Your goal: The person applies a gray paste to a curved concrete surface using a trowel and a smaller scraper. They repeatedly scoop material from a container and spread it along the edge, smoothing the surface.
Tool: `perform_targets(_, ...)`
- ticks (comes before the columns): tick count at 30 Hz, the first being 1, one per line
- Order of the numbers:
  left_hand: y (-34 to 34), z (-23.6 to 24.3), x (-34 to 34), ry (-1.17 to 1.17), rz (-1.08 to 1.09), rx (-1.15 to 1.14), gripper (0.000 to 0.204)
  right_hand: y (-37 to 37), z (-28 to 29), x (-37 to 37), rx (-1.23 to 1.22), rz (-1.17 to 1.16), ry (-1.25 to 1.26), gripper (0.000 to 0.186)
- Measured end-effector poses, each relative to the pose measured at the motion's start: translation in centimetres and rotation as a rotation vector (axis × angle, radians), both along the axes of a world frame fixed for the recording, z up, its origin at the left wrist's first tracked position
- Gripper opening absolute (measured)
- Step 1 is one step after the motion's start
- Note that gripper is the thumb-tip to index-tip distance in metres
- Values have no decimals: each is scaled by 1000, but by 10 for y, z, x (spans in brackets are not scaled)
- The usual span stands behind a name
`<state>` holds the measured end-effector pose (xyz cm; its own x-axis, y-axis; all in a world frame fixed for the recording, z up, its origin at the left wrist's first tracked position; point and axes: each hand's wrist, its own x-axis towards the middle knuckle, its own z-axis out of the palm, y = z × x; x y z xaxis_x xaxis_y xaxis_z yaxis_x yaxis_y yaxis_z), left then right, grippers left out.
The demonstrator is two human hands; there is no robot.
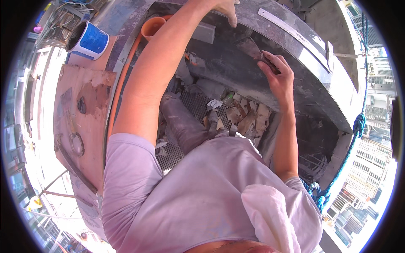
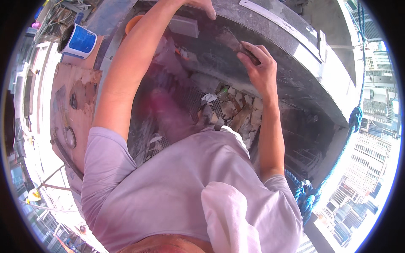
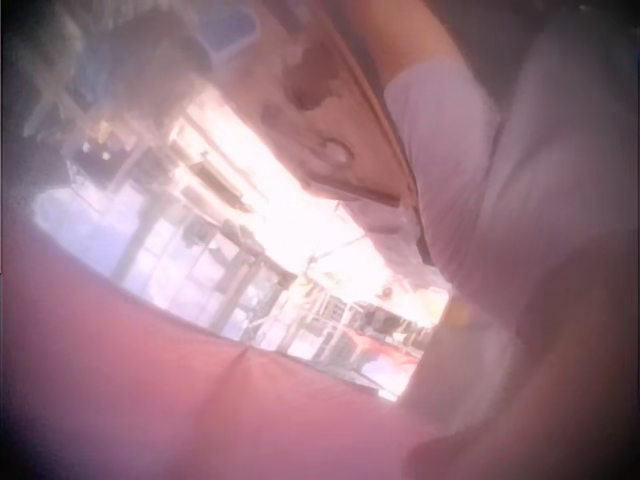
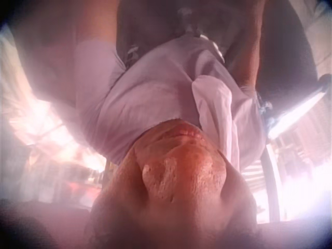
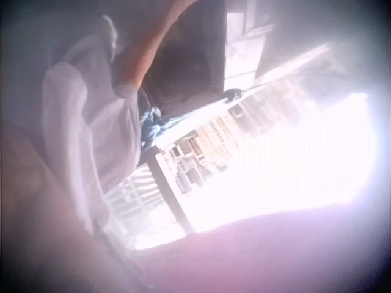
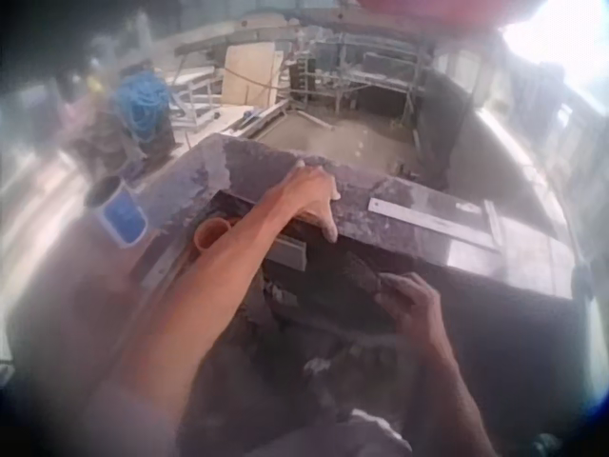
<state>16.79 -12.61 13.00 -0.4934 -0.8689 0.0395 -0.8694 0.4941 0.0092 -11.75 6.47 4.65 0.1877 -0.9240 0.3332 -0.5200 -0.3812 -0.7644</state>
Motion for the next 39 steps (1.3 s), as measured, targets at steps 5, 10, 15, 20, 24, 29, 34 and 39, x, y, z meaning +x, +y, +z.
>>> perform_targets(5, 4, -3, 4, 42, 13, -25, 96, -43, -47, 47, -233, -51, 365, 32)
perform_targets(10, 9, 5, 0, 30, 45, 45, 96, -58, -50, 68, -257, -107, 433, 31)
perform_targets(15, 8, 9, 5, -3, 60, 29, 97, -65, -50, 75, -287, -50, 426, 30)
perform_targets(20, 3, 6, -3, -6, 36, 33, 97, -69, -51, 73, -287, -66, 456, 30)
perform_targets(24, 5, 6, -1, -16, 43, 41, 97, -72, -52, 77, -329, -77, 471, 27)
perform_targets(29, 4, 7, -1, -23, 40, 46, 97, -70, -57, 81, -365, -115, 434, 25)
perform_targets(34, 7, 9, 1, -6, 23, 41, 98, -59, -56, 85, -332, -173, 442, 29)
perform_targets(39, 6, 9, -1, -35, 76, 68, 98, -34, -40, 92, -274, -213, 403, 29)
